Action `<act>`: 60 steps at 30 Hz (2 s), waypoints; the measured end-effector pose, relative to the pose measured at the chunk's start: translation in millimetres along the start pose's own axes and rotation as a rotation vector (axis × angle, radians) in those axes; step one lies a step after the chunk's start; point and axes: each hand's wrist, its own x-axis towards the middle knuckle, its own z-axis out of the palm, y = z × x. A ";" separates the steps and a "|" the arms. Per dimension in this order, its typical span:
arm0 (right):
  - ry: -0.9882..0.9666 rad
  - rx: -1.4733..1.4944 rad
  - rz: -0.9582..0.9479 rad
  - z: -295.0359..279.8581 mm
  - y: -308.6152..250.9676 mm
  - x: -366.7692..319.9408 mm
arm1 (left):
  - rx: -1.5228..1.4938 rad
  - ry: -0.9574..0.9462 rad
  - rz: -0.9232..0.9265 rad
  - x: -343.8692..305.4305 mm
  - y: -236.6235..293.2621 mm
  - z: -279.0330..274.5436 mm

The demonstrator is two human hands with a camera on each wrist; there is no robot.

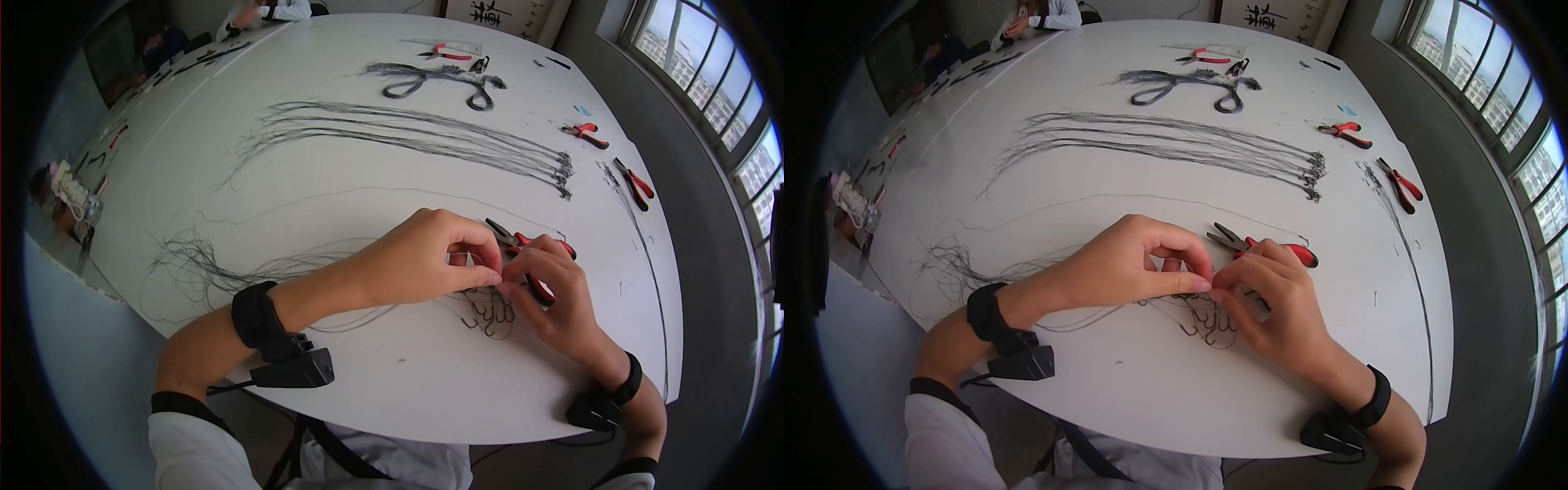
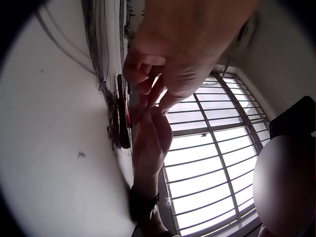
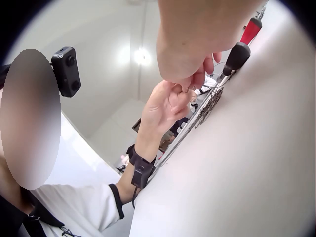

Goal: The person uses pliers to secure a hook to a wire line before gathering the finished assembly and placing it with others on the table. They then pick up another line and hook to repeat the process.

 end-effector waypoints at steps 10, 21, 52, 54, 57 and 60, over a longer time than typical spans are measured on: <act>0.034 0.023 0.013 1.9 0.2 -0.4 | 0.099 0.025 -0.031 -1.4 3.4 -2.8; -0.003 0.144 0.123 0.2 -1.7 -0.7 | -0.042 0.023 -0.001 1.1 -8.7 -1.8; 0.168 -0.061 0.040 0.3 -1.1 -0.6 | -0.208 -0.013 -0.142 -1.5 2.0 -5.0; 0.205 -0.074 0.053 1.0 -1.5 -0.6 | -0.193 -0.042 -0.132 -2.1 2.2 -8.9; 0.242 -0.135 0.058 1.3 -2.2 -0.7 | -0.435 -0.086 -0.122 -3.3 3.9 -10.4; 0.196 -0.192 -0.005 0.4 -2.8 -0.3 | -0.751 -0.078 -0.045 -1.1 0.5 -4.9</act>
